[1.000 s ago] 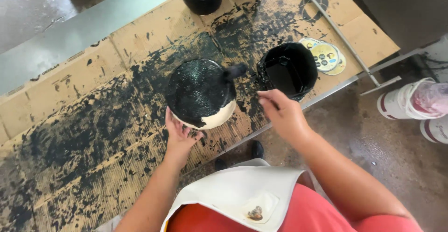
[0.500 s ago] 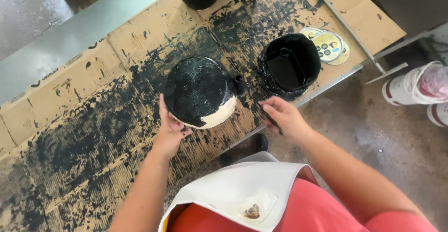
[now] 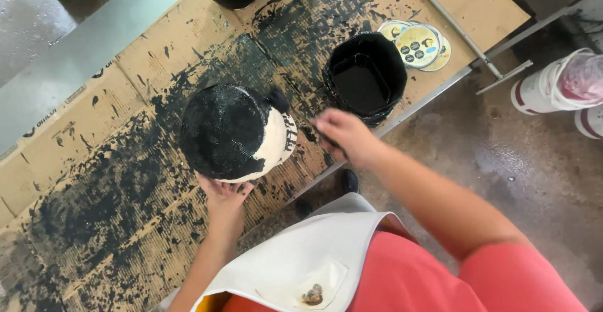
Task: Waxing cheese wheels by dipping them in a wax bath and using an applicator for touch-ups
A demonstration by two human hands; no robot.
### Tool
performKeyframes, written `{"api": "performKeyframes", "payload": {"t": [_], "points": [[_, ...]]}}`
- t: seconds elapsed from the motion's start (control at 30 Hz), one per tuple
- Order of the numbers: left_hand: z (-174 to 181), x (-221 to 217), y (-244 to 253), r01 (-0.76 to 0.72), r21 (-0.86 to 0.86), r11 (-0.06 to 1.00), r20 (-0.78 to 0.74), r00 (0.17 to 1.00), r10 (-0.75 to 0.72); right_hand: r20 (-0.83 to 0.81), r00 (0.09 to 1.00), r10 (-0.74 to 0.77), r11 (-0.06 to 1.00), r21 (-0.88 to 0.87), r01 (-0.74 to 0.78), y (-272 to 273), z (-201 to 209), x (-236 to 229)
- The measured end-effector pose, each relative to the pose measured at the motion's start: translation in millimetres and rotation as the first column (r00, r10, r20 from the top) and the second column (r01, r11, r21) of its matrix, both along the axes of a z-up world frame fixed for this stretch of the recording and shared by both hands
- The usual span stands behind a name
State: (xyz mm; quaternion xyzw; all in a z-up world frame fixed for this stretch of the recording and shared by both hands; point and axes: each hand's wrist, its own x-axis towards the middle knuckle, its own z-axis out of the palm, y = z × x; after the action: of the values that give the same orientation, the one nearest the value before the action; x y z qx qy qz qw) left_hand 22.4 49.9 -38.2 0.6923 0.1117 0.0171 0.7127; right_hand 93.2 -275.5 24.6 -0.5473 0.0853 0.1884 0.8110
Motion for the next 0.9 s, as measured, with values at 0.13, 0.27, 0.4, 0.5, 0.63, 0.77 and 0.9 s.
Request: {"api": "performKeyframes", "payload": {"t": [0.13, 0.27, 0.4, 0.5, 0.63, 0.77, 0.9], "points": [[3.3, -4.0, -2.0, -0.119, -0.131, 0.984, 0.009, 0.993, 0.121, -0.152, 0.988, -0.029, 0.999, 0.026, 0.034, -8.3, -17.3, -46.0], [5.7, -3.7, -5.5, -0.163, -0.188, 0.968, 0.028, 0.985, 0.171, -0.074, 0.997, 0.01, 0.995, 0.1, -0.003, 3.1, -22.3, -2.8], [25.4, -7.6, -19.6, -0.178, -0.204, 0.963, 0.024, 0.982, 0.186, -0.105, 0.994, 0.042, 0.98, 0.2, -0.02, 26.6, -24.5, 33.1], [18.0, -11.4, -17.7, -0.178, -0.163, 0.97, 0.047, 0.981, 0.187, -0.154, 0.986, 0.068, 0.983, 0.181, -0.039, 15.1, -23.3, 17.8], [28.0, -6.5, -24.3, -0.201, -0.16, 0.966, 0.051, 0.976, 0.212, -0.22, 0.97, 0.101, 0.969, 0.242, -0.046, -13.5, -40.6, -26.9], [22.8, -12.0, -18.9, -0.196, -0.157, 0.968, 0.037, 0.978, 0.204, -0.249, 0.96, 0.13, 0.929, 0.37, -0.03, -14.5, -50.7, -14.8], [36.4, -13.0, -30.8, -0.221, -0.13, 0.967, 0.054, 0.972, 0.229, -0.163, 0.973, 0.162, 0.895, 0.439, -0.076, 0.8, -58.2, 29.6]]}}
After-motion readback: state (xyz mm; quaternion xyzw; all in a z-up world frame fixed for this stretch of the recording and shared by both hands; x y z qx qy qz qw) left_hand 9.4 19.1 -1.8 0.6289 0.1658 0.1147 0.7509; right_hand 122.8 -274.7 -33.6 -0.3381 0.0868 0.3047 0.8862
